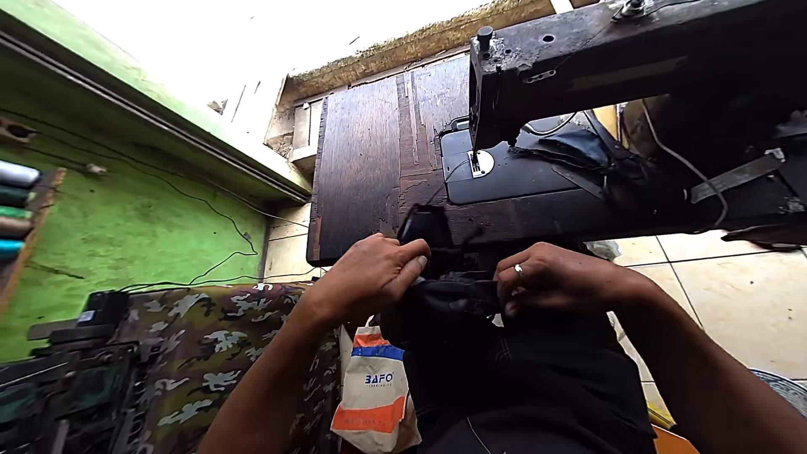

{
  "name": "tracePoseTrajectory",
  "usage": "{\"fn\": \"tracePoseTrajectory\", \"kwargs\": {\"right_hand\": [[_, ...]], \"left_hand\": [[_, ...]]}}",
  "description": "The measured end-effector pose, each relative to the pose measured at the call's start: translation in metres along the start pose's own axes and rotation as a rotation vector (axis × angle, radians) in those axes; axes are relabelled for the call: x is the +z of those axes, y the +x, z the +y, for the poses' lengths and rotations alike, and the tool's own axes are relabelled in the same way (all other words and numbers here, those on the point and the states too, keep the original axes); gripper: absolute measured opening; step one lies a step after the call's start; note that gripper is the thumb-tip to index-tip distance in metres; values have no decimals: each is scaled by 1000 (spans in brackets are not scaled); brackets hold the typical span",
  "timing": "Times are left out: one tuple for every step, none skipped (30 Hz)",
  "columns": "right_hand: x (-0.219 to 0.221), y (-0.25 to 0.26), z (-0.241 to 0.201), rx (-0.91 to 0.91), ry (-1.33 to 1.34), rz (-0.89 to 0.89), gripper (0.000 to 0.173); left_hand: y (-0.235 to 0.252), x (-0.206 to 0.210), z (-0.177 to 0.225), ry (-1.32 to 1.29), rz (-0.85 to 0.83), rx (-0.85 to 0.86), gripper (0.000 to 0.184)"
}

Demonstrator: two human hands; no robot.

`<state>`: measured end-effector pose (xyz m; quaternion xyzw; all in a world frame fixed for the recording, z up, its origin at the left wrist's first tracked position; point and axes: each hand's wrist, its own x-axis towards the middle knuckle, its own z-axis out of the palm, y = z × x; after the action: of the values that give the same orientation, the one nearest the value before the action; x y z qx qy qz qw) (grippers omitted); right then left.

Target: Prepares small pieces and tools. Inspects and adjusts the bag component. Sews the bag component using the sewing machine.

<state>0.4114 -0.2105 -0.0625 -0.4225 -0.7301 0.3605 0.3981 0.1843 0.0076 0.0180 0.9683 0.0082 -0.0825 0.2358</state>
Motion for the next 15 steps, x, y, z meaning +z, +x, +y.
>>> {"fn": "tracePoseTrajectory", "kwargs": {"right_hand": [[-2,-5,3,8,10,14,23],[-3,-9,6,17,22,28,24],[-3,-11,9,23,25,36,25],[-2,-13,10,30,21,41,25],[-1,-14,10,36,17,47,25],[2,-15,10,40,18,51,25],[5,-16,8,40,23,53,25],[8,-16,6,36,29,54,24],[11,-17,4,29,33,55,24],[15,-17,1,20,39,58,23],[18,-17,-1,8,41,61,23],[21,-17,-2,-6,46,65,23],[23,-17,-4,-21,48,68,22],[24,-17,-5,-32,43,71,22],[26,-17,-6,-42,38,73,21]], "left_hand": [[-1,-2,-8,-19,-35,0,39],[-1,-3,-15,-67,-71,17,37],[0,-2,-19,-101,-97,52,34],[2,1,-21,-119,-118,88,32],[4,4,-21,-113,-135,115,31],[5,7,-18,-91,-150,120,32],[7,11,-14,-52,-145,128,33],[9,15,-10,10,-119,147,34],[11,19,-4,73,-77,184,34],[13,23,1,108,-34,230,34],[15,24,6,117,-6,277,35],[17,24,11,79,5,316,34],[18,25,14,-8,3,335,31],[20,27,17,-126,-9,329,26],[22,28,18,-237,-35,294,23]]}}
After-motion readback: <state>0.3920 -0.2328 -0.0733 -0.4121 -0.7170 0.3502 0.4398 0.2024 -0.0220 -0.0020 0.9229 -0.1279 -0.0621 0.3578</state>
